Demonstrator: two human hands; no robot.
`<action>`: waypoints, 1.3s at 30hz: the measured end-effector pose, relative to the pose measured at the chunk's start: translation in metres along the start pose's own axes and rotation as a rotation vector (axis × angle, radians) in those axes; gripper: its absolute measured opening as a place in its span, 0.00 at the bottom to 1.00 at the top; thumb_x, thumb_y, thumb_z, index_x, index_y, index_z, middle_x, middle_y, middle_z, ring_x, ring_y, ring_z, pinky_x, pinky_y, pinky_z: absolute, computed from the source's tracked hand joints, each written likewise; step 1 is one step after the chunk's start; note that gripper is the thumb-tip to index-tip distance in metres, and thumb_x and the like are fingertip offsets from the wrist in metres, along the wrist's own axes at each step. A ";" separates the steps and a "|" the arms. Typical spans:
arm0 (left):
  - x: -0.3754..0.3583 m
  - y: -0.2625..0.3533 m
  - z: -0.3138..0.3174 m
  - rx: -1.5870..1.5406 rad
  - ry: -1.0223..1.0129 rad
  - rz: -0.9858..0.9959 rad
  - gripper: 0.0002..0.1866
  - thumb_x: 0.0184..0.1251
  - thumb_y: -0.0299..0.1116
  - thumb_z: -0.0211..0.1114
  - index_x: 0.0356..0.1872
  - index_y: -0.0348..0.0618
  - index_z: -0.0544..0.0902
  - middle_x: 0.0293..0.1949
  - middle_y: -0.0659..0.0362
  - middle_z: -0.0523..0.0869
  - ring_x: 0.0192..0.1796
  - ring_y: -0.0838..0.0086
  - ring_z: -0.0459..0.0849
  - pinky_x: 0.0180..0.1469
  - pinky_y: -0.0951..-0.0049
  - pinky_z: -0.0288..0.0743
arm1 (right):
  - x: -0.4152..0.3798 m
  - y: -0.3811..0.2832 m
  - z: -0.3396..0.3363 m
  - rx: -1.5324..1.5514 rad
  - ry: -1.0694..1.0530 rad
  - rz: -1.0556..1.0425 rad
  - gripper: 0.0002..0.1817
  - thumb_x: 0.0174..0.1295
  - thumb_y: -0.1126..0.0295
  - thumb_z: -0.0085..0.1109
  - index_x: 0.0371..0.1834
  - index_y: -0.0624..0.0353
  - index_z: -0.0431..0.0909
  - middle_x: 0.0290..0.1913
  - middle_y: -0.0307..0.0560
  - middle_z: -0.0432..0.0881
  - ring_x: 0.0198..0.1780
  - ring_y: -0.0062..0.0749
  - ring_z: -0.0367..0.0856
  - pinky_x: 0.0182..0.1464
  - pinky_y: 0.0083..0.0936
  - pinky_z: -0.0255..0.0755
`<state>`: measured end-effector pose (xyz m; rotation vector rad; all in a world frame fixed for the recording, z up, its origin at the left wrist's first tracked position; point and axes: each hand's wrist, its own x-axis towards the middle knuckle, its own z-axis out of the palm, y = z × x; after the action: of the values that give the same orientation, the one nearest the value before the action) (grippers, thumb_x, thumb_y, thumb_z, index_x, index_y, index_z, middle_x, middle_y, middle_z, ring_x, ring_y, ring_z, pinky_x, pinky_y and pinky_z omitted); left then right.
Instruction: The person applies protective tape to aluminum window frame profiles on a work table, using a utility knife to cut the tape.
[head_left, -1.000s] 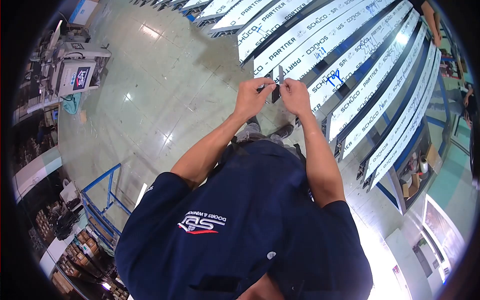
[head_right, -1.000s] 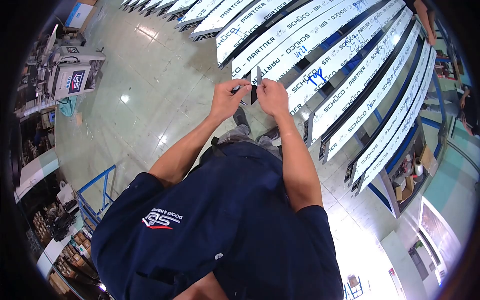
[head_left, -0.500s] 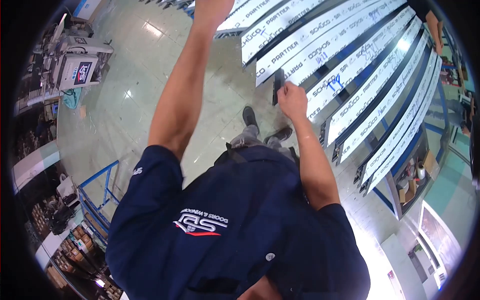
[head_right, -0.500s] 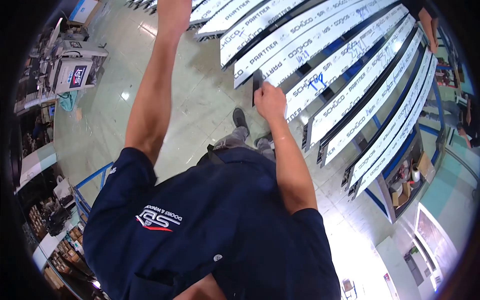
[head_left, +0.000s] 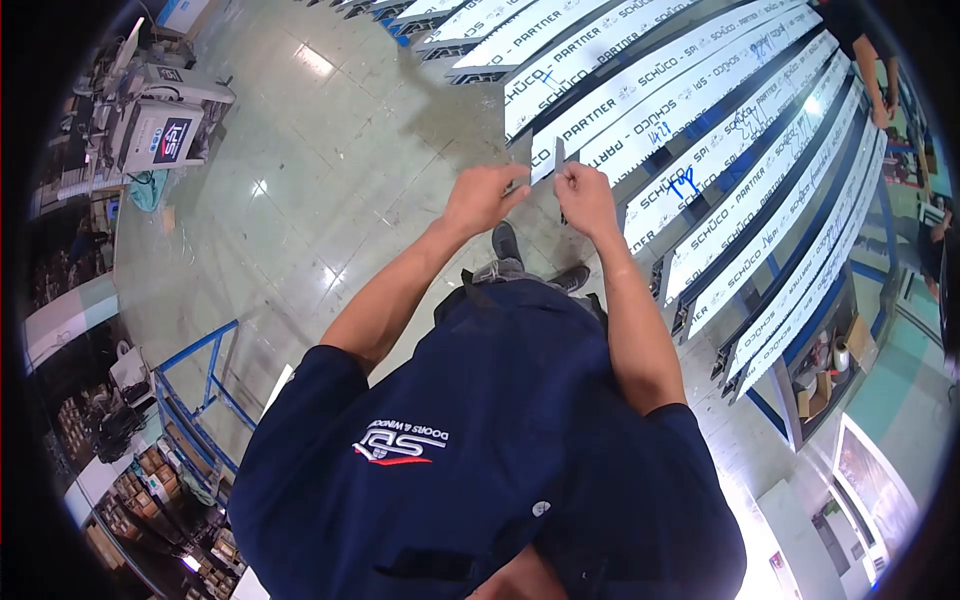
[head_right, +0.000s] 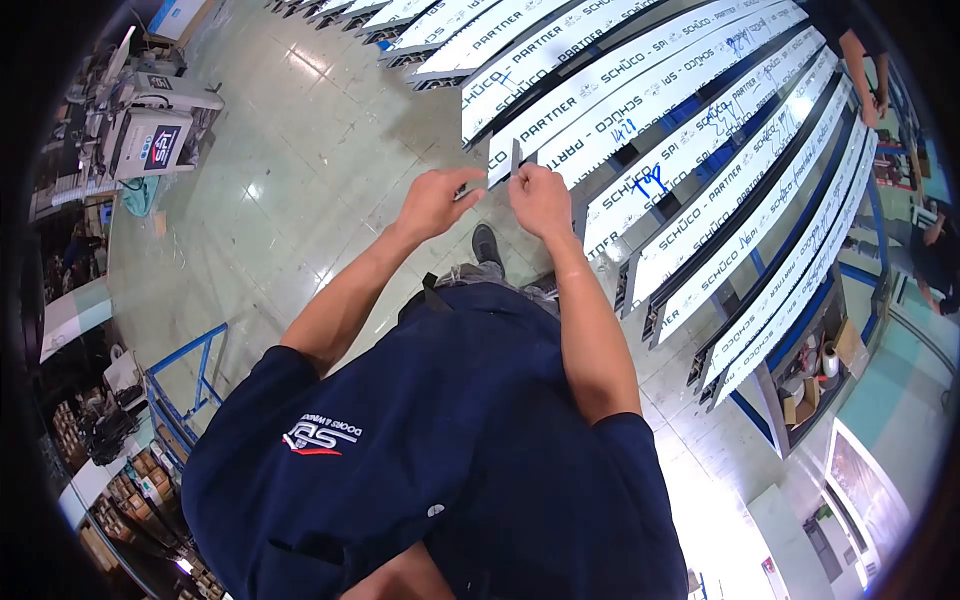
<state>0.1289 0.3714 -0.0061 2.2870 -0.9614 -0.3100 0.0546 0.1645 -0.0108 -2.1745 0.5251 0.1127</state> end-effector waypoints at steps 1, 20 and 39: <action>0.005 0.001 -0.002 0.054 -0.036 0.034 0.07 0.76 0.36 0.67 0.46 0.46 0.87 0.37 0.56 0.90 0.40 0.56 0.89 0.40 0.55 0.80 | 0.001 -0.002 0.003 -0.026 0.009 0.002 0.13 0.66 0.62 0.61 0.31 0.61 0.85 0.28 0.57 0.86 0.35 0.56 0.87 0.41 0.47 0.79; 0.098 0.013 -0.021 0.587 -0.654 0.503 0.09 0.67 0.36 0.69 0.35 0.42 0.90 0.35 0.47 0.92 0.40 0.51 0.93 0.42 0.53 0.85 | 0.002 -0.002 0.016 -0.012 0.148 0.172 0.12 0.64 0.62 0.62 0.31 0.59 0.86 0.31 0.56 0.88 0.39 0.57 0.88 0.46 0.49 0.80; 0.046 -0.005 -0.031 0.315 -0.277 0.392 0.09 0.74 0.38 0.66 0.47 0.46 0.86 0.38 0.56 0.89 0.42 0.55 0.91 0.41 0.53 0.84 | -0.003 0.002 0.015 0.051 0.168 0.157 0.12 0.64 0.61 0.63 0.31 0.59 0.86 0.30 0.56 0.88 0.39 0.58 0.88 0.46 0.50 0.81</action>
<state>0.1774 0.3554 0.0158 2.2968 -1.6726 -0.3290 0.0523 0.1761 -0.0207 -2.1017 0.7862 0.0015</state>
